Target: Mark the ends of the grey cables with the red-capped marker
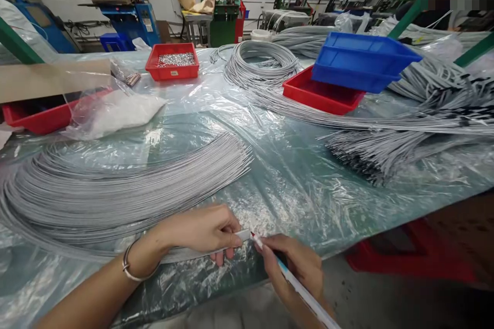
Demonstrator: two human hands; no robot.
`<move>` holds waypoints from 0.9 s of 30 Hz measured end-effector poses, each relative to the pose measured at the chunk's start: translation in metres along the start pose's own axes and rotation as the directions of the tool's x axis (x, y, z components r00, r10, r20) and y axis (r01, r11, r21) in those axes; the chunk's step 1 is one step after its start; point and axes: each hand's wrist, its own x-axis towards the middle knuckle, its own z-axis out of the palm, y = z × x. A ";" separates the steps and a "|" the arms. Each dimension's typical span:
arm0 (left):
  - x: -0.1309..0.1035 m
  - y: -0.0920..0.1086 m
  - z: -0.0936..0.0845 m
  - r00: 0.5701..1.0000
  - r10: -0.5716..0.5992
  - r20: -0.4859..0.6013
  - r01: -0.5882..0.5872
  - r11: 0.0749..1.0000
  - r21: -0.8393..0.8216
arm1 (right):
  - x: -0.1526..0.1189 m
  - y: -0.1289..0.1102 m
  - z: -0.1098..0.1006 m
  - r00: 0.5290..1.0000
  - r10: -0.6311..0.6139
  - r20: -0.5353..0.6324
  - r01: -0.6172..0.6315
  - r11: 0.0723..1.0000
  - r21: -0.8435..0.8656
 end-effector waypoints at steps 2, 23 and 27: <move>-0.002 0.001 0.001 1.000 0.003 -0.020 -0.002 0.999 0.032 | 0.002 -0.003 0.002 0.999 -0.028 -0.022 0.027 0.999 -0.034; -0.044 0.048 0.007 0.980 0.123 -0.155 -0.064 0.939 0.339 | 0.042 -0.016 -0.007 0.892 0.075 0.446 -0.184 0.961 0.208; -0.047 0.053 0.004 0.987 0.135 -0.083 -0.115 0.971 0.210 | 0.041 -0.023 -0.002 0.890 0.051 0.453 -0.252 0.883 0.395</move>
